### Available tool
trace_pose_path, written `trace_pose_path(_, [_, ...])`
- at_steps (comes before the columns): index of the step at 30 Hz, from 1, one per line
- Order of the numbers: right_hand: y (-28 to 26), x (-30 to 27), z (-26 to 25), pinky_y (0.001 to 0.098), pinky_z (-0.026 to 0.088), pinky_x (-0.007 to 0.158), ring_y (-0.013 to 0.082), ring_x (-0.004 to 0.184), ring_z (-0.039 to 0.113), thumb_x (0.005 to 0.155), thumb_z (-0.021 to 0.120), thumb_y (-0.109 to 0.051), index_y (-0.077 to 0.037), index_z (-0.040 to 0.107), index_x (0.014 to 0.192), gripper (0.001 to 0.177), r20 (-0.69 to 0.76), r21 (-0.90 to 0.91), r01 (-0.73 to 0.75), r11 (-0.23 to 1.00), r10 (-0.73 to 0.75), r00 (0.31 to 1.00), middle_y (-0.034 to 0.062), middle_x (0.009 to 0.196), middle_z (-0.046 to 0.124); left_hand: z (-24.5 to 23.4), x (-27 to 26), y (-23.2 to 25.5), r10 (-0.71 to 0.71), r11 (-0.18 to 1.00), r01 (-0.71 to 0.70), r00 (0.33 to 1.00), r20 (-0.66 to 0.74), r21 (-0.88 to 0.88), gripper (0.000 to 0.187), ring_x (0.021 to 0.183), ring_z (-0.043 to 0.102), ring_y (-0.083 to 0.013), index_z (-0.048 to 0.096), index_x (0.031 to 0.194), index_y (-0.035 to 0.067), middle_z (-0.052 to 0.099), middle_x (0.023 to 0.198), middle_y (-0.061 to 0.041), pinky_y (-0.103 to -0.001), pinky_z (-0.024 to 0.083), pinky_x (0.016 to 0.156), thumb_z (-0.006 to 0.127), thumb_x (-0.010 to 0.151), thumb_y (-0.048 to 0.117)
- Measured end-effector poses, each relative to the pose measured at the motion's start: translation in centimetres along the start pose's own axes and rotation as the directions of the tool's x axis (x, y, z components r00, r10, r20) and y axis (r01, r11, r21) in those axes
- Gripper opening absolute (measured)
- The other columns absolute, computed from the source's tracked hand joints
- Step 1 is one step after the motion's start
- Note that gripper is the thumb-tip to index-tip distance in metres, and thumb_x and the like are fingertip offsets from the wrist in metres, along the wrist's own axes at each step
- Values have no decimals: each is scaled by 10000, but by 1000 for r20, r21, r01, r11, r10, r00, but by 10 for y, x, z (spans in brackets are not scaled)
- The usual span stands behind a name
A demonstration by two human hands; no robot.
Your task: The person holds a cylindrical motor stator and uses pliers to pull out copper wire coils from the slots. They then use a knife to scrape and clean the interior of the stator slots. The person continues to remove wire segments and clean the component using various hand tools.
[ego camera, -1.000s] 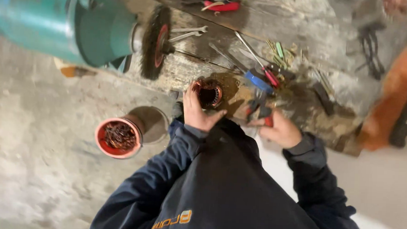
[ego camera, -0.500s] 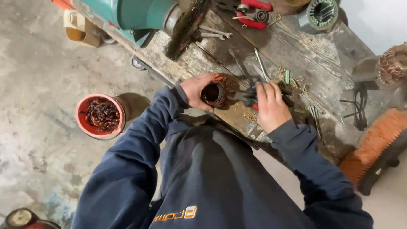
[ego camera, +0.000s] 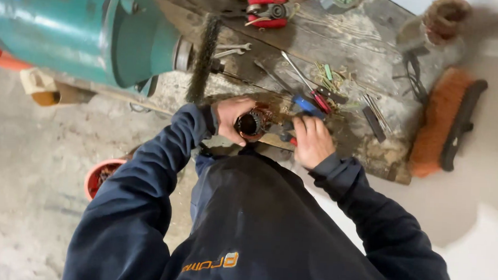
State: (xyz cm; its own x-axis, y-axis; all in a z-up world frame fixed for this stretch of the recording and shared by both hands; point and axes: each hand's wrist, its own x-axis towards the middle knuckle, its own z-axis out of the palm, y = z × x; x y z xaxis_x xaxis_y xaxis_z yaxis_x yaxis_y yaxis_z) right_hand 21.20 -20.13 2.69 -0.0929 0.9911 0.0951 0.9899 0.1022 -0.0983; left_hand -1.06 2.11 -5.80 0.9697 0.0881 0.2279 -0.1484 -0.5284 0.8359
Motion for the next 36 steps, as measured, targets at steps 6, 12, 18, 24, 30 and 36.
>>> trace_pose_path(6, [-32, 1, -21, 544, 488, 769, 422, 1005, 596, 742, 688, -168, -38, 590, 1171, 459, 325, 126, -397, 909, 340, 882, 187, 1037, 611, 3, -2, -16, -9, 1000, 8, 999, 39, 29, 923, 1097, 567, -412, 528, 1223, -12, 572, 1149, -227, -486, 462, 961, 946, 563, 480])
trace_pose_path(12, [-10, -17, 41, 481, 509, 767, 387, 886, 660, 730, 662, -152, -38, 603, 1055, 350, 533, 424, -493, 760, 231, 814, 171, 906, 666, -17, 7, -4, -65, 998, 65, 989, 130, 7, 1076, 1189, 571, -410, 473, 1384, -5, 578, 1269, -233, -483, 447, 1027, 944, 541, 472])
trace_pose_path(18, [-13, -45, 91, 344, 496, 865, 227, 914, 620, 707, 661, -55, -22, 625, 1095, 391, 436, 833, -430, 349, 66, 898, 87, 954, 663, -10, -13, -4, -19, 1000, 19, 1000, -1, 24, 1151, 1346, 505, -437, 395, 1507, 18, 512, 1460, -258, -480, 378, 1147, 943, 592, 452])
trace_pose_path(24, [-24, -51, 113, 281, 476, 920, 138, 970, 584, 724, 620, -16, -20, 600, 1183, 460, 416, 909, -414, -45, 50, 908, 1, 1023, 631, -6, -31, 20, -211, 971, 217, 975, -68, 100, 1114, 1461, 460, -351, 332, 1582, 67, 524, 1527, -201, -526, 192, 1281, 908, 705, 443])
trace_pose_path(30, [-18, -50, 78, 284, 515, 901, 134, 908, 651, 751, 595, -56, -10, 624, 1144, 397, 360, 868, -378, 322, 117, 926, 20, 936, 676, 2, -23, 24, -254, 955, 268, 960, -113, 125, 1132, 1465, 448, -328, 306, 1587, 109, 522, 1533, -173, -579, 113, 1263, 909, 696, 461])
trace_pose_path(36, [1, -56, 97, 301, 504, 868, 143, 903, 620, 772, 608, -56, -14, 618, 1145, 375, 428, 898, -424, 117, -8, 904, 27, 936, 658, 11, -20, 25, -326, 930, 341, 938, -121, 137, 1160, 1455, 454, -309, 304, 1588, 155, 551, 1508, -141, -586, 93, 1263, 908, 652, 480])
